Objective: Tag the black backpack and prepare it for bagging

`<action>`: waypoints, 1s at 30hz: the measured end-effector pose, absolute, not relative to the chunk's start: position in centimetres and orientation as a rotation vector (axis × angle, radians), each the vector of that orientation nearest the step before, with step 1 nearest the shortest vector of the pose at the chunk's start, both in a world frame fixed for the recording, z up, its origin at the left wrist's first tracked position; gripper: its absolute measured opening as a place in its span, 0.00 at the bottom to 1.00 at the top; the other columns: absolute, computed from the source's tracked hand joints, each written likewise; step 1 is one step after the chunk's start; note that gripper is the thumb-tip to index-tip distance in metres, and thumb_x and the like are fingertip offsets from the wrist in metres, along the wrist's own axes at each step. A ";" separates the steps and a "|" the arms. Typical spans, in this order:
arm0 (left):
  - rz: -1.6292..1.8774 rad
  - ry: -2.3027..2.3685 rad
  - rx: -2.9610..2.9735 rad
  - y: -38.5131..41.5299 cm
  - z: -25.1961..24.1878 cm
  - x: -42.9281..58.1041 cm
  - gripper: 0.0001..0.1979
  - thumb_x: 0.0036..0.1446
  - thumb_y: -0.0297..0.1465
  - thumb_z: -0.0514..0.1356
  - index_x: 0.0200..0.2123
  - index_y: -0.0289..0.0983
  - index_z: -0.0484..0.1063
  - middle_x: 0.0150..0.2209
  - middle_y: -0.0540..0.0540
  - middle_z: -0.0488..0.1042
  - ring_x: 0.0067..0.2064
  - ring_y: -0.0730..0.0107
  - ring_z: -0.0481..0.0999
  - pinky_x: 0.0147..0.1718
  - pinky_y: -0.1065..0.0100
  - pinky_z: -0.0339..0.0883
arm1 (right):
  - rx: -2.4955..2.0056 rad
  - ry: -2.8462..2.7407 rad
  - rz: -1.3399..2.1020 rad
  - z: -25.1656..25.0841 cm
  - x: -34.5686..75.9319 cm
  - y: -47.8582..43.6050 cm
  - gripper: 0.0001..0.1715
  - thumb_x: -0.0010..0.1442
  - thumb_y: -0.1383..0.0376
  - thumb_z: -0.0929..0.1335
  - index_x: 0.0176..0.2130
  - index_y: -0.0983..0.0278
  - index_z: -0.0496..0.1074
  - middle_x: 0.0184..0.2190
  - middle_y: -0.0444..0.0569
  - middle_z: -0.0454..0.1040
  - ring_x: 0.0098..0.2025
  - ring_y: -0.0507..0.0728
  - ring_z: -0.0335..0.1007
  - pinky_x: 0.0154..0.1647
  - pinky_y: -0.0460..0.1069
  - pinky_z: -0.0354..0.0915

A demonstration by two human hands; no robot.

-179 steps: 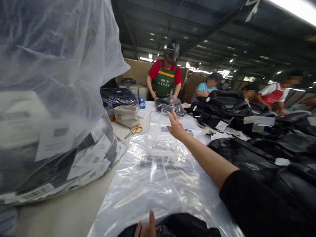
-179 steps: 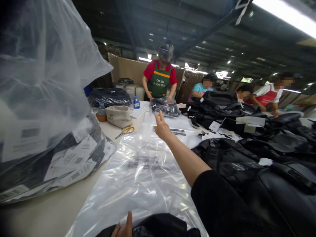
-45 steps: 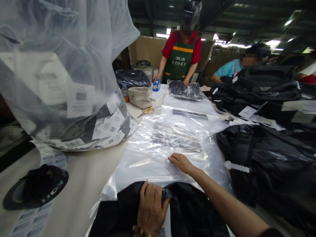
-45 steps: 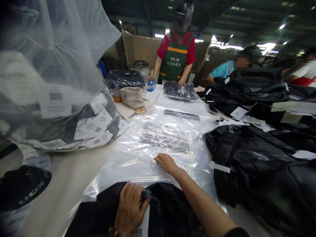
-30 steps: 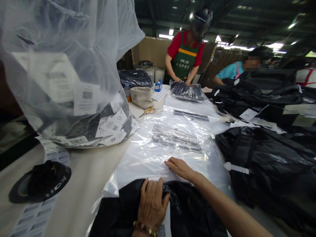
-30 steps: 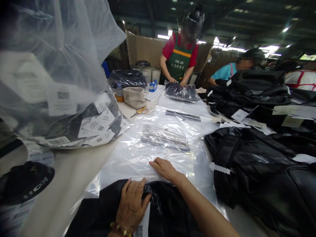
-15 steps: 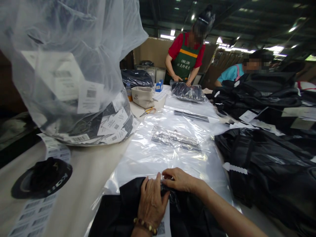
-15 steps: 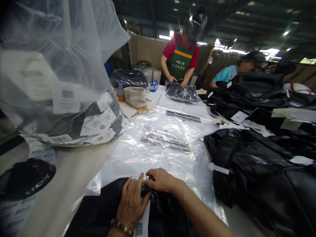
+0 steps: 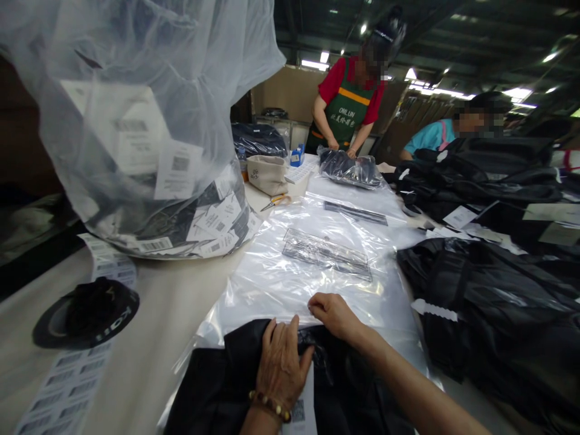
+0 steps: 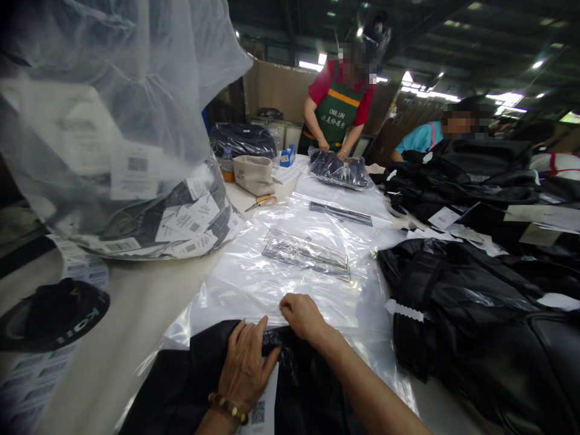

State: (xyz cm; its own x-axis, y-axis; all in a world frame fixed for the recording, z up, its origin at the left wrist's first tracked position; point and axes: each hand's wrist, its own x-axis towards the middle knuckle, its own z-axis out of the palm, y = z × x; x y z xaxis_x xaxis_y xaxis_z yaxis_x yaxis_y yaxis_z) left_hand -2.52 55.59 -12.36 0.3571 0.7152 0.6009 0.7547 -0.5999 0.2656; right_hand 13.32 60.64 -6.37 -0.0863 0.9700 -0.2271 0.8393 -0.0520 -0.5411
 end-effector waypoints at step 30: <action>-0.991 -1.450 -2.582 56.0 -12.2 -2.0 0.10 0.59 0.33 0.51 0.38 0.32 0.67 0.33 0.43 0.70 0.38 0.61 0.69 0.49 0.51 0.61 | -1.684 -1.612 0.112 -5.5 15.3 58.4 0.19 0.64 0.62 0.55 0.47 0.63 0.67 0.37 0.52 0.75 0.38 0.54 0.72 0.41 0.50 0.68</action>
State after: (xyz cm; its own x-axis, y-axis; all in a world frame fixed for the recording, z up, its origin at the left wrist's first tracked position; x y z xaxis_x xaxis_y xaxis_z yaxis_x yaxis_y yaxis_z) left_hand -1.98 56.04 -12.21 0.3672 0.7620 0.5334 0.7741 -0.5683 0.2790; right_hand 15.29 58.40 -5.45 0.1893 0.8775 0.4407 0.8081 0.1158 -0.5776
